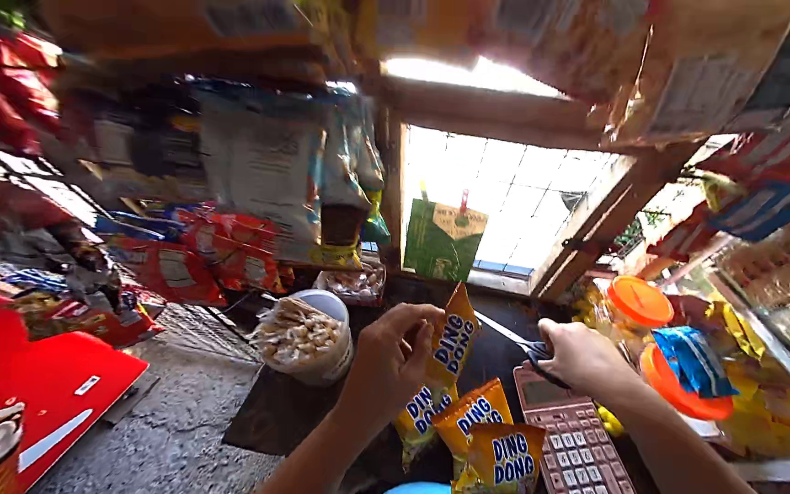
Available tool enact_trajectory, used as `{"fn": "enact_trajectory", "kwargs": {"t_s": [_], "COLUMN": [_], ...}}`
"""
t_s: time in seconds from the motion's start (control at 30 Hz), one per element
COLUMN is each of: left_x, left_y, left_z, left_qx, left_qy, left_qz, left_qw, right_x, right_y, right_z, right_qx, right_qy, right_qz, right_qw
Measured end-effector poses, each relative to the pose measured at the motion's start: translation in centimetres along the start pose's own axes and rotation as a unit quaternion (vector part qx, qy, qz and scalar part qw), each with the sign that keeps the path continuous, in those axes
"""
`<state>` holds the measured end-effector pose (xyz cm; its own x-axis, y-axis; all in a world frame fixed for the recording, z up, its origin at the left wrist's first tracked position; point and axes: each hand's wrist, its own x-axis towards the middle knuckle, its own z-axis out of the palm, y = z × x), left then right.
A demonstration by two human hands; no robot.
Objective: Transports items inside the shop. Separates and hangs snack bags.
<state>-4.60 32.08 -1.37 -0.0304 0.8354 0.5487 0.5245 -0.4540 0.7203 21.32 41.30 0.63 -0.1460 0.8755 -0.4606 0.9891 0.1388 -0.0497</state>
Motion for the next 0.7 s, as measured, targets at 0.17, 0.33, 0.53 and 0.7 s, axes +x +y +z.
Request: {"fn": "enact_trajectory", "kwargs": {"t_s": [0.17, 0.33, 0.53, 0.7], "left_x": [-0.4, -0.6, -0.4, 0.1], "left_y": [0.3, 0.8, 1.8, 2.4], "left_z": [-1.6, -2.4, -2.6, -2.6], "left_qx": [-0.136, -0.192, -0.262, -0.276], "left_qy": [-0.054, -0.045, -0.013, 0.019], "left_qz": [-0.077, -0.099, -0.112, -0.131], "left_qw": [0.986, 0.975, 0.958, 0.952], "right_x": [4.0, 8.0, 11.8, 5.5], "right_y": [-3.4, -4.7, -3.5, -3.6], "right_z": [-1.1, 0.6, 2.3, -0.5], "right_qx": [-0.051, -0.083, -0.033, 0.144], "right_qy": [-0.016, -0.001, -0.052, 0.172], "right_qz": [-0.024, -0.068, -0.213, -0.305], "right_qw": [0.998, 0.994, 0.975, 0.926]}}
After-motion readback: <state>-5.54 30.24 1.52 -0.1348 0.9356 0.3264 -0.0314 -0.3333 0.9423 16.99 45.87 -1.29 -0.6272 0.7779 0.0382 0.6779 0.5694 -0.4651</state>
